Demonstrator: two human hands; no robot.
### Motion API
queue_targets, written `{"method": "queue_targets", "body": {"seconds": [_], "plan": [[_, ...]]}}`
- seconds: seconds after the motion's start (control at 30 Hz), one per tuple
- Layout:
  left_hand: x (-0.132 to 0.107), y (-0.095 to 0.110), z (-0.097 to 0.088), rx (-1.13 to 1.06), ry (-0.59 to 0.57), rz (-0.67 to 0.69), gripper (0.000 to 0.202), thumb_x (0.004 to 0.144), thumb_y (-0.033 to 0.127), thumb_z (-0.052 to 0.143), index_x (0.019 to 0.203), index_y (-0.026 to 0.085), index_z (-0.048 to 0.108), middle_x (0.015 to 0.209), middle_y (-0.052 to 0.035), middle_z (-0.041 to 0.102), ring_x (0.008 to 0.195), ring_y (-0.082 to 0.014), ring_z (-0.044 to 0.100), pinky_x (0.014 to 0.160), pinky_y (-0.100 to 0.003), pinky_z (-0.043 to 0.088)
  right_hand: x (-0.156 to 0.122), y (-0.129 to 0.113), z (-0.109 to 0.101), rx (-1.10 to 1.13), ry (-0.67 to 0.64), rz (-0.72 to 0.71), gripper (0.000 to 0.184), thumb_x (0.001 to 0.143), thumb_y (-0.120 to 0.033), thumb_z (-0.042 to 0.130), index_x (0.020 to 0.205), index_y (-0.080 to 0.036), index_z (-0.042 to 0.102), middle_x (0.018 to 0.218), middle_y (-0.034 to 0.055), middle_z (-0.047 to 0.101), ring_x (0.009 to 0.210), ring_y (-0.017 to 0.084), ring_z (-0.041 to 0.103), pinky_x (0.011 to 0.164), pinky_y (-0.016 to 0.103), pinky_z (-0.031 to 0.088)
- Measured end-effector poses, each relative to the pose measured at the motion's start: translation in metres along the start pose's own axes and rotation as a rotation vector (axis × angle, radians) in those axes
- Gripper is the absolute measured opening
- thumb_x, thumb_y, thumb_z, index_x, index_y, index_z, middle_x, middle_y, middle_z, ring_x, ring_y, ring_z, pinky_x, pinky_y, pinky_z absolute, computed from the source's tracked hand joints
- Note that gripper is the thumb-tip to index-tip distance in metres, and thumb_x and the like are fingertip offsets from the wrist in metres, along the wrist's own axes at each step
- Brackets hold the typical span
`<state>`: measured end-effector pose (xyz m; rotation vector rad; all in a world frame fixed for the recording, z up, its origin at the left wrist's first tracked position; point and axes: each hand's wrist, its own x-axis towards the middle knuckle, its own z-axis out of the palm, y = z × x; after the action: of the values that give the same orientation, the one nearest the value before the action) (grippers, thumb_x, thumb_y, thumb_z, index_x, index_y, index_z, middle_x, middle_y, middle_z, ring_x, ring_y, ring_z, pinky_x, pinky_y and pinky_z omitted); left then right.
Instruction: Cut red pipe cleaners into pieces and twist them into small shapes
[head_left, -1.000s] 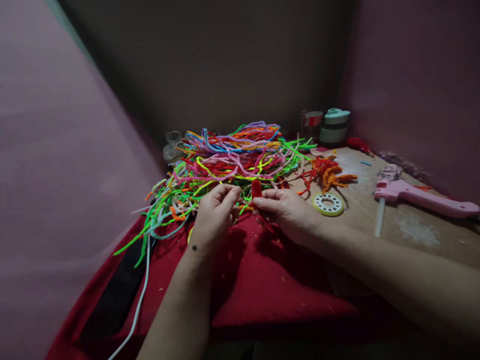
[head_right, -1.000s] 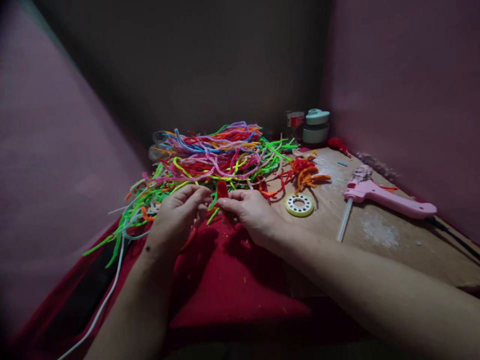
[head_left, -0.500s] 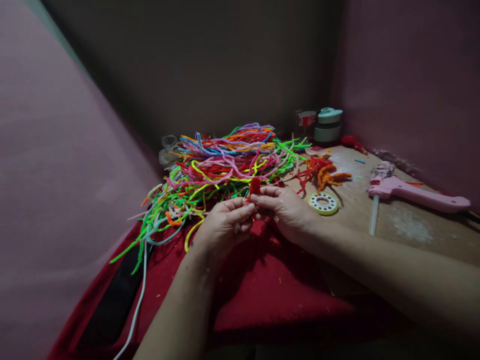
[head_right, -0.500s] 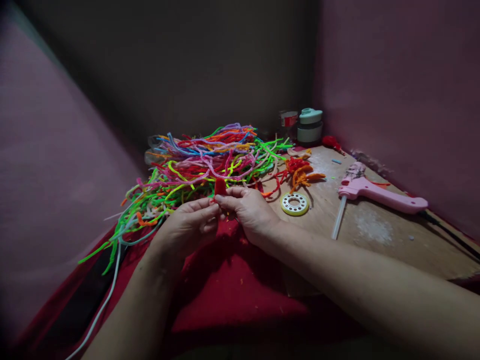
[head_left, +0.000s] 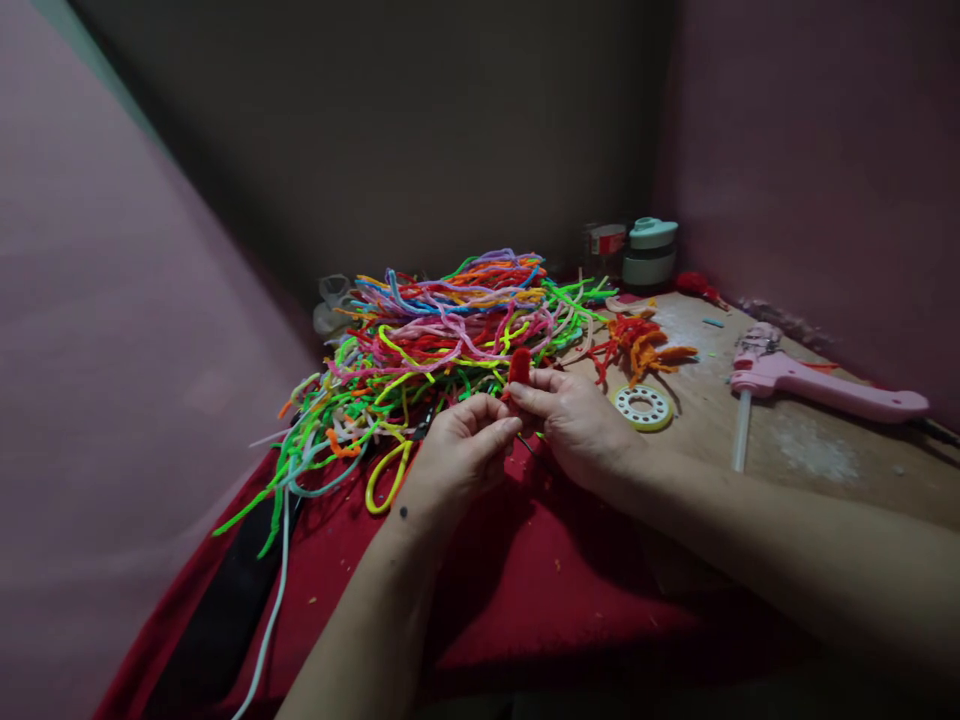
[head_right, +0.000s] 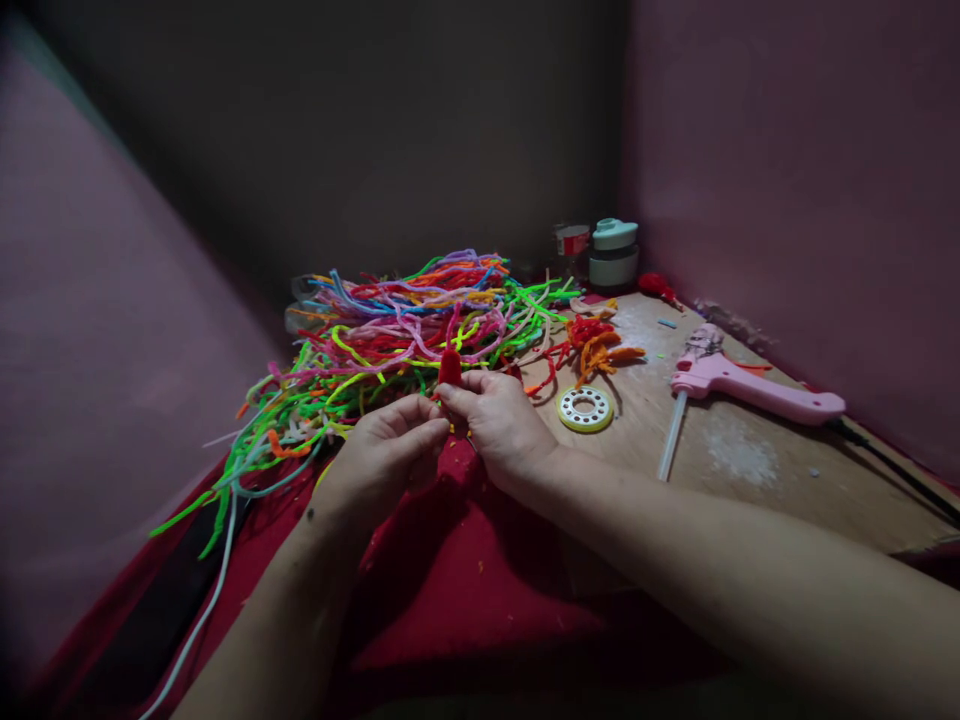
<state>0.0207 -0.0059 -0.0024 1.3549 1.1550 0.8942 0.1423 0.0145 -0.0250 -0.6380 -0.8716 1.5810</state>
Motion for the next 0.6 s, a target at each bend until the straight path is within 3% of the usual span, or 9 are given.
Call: {"method": "queue_targets", "body": {"seconds": [0.13,0.23,0.33,0.43,0.6], "plan": [[0.0,0.0,0.006,0.106,0.054,0.078,0.016,0.074,0.026,0.06,0.069,0.017,0.047,0.05,0.0084,0.044,0.038,-0.0037,0.037,0.039,-0.018,0.029,0.004,0.002,-0.002,0.07,0.007,0.003,0.015,0.063,-0.023,0.068,0.068,-0.013,0.058,0.059,-0.0016,0.056,0.054,0.008,0.047,0.055,0.023,0.035],[0.003,0.001,0.0,0.156,0.015,0.095,0.016,0.073,0.028,0.062,0.076,0.016,0.052,0.058,0.0059,0.05,0.043,-0.0048,0.042,0.042,-0.018,0.033,0.005,0.001,-0.004,0.05,0.007,0.01,0.016,0.063,-0.023,0.069,0.069,-0.013,0.058,0.058,-0.0018,0.055,0.052,0.007,0.045,0.052,0.024,0.032],[0.006,0.0,-0.009,0.176,0.101,0.167,0.022,0.073,0.032,0.064,0.084,0.015,0.057,0.063,0.0036,0.055,0.049,-0.0054,0.045,0.047,-0.018,0.036,0.005,-0.002,-0.004,0.02,0.003,0.03,0.016,0.062,-0.023,0.069,0.067,-0.012,0.058,0.054,-0.003,0.051,0.048,0.006,0.04,0.049,0.023,0.028],[0.008,-0.002,-0.013,0.152,0.182,0.206,0.022,0.072,0.033,0.065,0.081,0.015,0.058,0.061,0.0032,0.055,0.048,-0.0058,0.045,0.045,-0.018,0.035,0.003,-0.002,-0.003,-0.004,-0.034,0.057,0.014,0.063,-0.022,0.067,0.064,-0.012,0.057,0.053,-0.0027,0.05,0.047,0.006,0.04,0.047,0.024,0.027],[0.006,-0.003,-0.011,0.157,0.213,0.228,0.019,0.074,0.032,0.064,0.074,0.014,0.059,0.055,0.0043,0.051,0.045,-0.0047,0.04,0.043,-0.017,0.031,0.0,-0.004,-0.001,-0.026,-0.058,0.064,0.007,0.064,-0.016,0.063,0.065,-0.014,0.056,0.058,-0.0015,0.052,0.05,0.008,0.044,0.05,0.024,0.032]]}}
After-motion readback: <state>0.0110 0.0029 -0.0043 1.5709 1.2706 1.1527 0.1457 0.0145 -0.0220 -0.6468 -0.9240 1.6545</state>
